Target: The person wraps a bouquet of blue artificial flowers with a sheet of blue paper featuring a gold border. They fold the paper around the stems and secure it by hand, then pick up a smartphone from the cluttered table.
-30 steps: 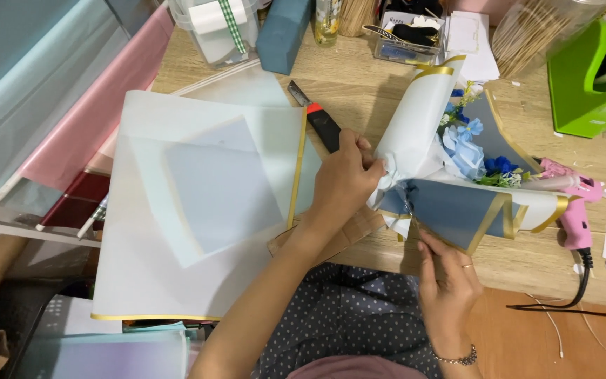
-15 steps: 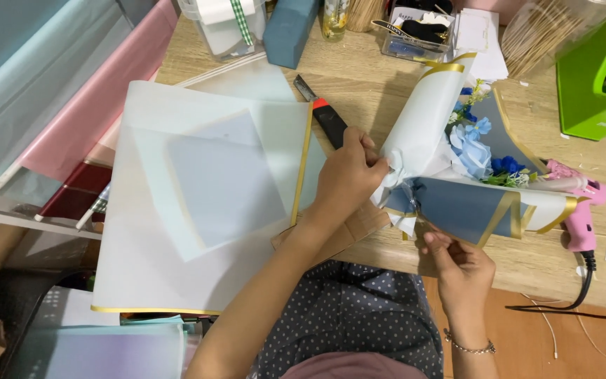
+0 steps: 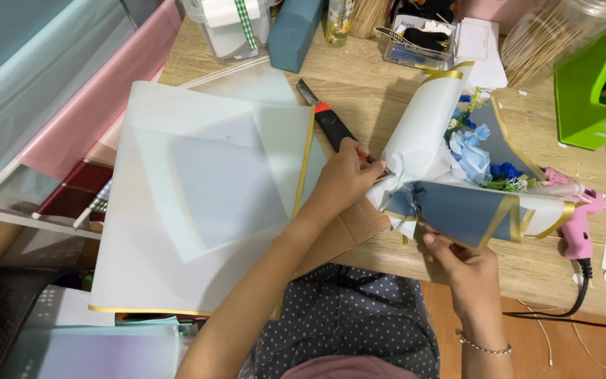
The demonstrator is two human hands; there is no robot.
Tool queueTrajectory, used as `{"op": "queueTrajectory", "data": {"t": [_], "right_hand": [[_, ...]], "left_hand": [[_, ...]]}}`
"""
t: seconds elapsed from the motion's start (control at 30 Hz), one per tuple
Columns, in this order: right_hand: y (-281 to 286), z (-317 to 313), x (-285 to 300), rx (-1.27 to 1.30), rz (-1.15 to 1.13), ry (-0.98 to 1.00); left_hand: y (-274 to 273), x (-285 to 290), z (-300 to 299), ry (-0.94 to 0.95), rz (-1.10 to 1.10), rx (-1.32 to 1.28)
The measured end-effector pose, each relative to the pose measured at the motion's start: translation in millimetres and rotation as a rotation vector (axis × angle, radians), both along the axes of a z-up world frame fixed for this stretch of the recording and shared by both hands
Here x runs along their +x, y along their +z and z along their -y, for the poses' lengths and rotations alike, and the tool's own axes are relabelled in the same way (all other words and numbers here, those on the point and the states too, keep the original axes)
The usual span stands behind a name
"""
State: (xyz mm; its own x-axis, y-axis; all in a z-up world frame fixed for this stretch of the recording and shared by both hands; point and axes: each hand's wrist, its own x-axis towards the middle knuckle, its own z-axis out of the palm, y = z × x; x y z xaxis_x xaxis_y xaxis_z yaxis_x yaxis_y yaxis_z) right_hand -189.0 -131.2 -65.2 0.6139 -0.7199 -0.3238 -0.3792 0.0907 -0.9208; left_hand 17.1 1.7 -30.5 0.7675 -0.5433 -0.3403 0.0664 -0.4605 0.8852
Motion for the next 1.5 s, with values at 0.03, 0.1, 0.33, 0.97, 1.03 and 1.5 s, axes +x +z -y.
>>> {"op": "queueTrajectory", "data": {"t": [0.03, 0.1, 0.33, 0.97, 1.03, 1.5], "right_hand": [[0.2, 1.1, 0.8, 0.000, 0.000, 0.002], [0.5, 3.3, 1.6, -0.069, -0.025, 0.040], [-3.2, 12.6, 7.6, 0.012, 0.065, 0.033], [23.2, 13.2, 11.1, 0.201, 0.517, -0.064], [19.2, 15.8, 10.0, 0.208, 0.563, -0.069], [47.8, 0.7, 11.9, 0.151, 0.593, 0.013]], "left_hand": [[-1.2, -1.4, 0.9, 0.002, 0.000, 0.000], [-3.9, -4.9, 3.2, 0.003, 0.028, -0.020], [-26.7, -10.3, 13.7, 0.020, 0.088, -0.166], [31.6, -30.8, 5.4, 0.100, 0.042, -0.415], [35.6, -32.8, 4.3, 0.108, 0.041, -0.411], [32.5, -32.8, 4.2, 0.121, -0.068, -0.537]]}}
